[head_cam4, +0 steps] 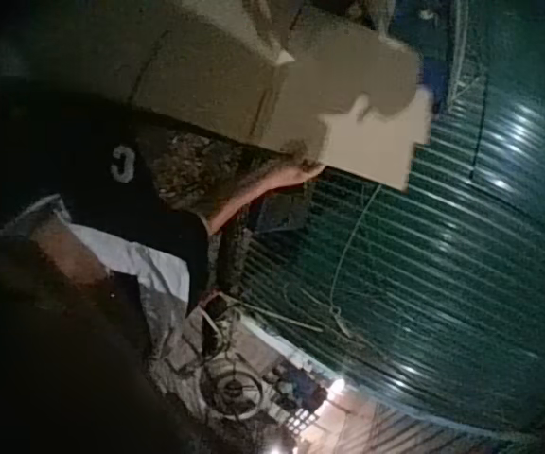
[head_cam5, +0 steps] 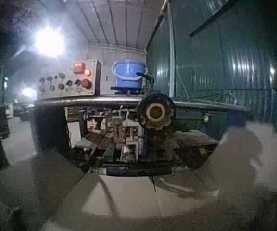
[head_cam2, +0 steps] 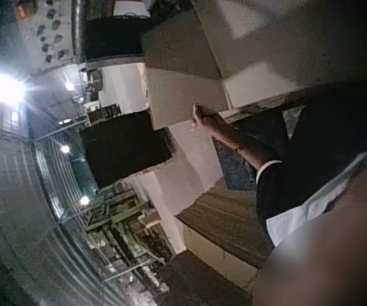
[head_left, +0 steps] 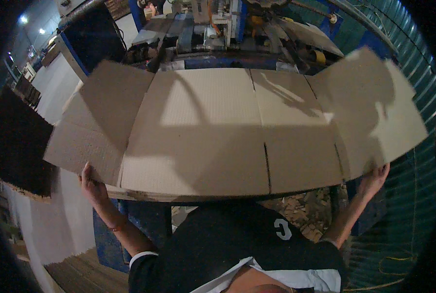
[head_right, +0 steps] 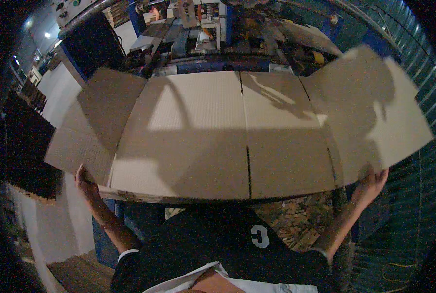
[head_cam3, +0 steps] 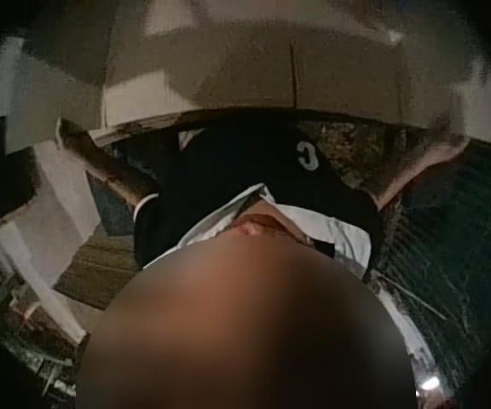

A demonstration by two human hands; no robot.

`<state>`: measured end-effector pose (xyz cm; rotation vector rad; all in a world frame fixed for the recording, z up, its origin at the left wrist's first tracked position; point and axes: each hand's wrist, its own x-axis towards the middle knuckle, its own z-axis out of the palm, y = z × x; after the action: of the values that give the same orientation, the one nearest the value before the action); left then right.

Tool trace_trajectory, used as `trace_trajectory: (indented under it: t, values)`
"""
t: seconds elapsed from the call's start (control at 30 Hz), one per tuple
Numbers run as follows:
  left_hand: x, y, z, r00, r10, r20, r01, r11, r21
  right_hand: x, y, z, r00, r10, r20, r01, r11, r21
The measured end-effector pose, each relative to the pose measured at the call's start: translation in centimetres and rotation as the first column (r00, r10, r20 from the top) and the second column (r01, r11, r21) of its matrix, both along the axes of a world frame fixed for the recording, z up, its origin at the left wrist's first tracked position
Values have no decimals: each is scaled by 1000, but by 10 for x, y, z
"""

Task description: The person repeatedly picks up flat cardboard sheets, folds them into box shapes, and places them into a machine. The person continues this repetitive folding and feeding process throughout the clip.

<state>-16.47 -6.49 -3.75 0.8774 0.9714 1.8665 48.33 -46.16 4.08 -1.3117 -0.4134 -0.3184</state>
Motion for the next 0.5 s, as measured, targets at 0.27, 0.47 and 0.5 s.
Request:
trace_trajectory:
  t: [0.27,0.47,0.5]
  values:
    - [111,-88,43,538,-108,-836,417,896,153,-127,29,-51,864,435,252,-171,726,-666]
    - [165,-93,57,-236,30,-971,636,760,-131,-120,62,-36,581,705,407,31,480,-877]
    - [166,-91,60,-279,16,-960,632,756,-171,-118,64,-32,586,725,362,21,433,-901]
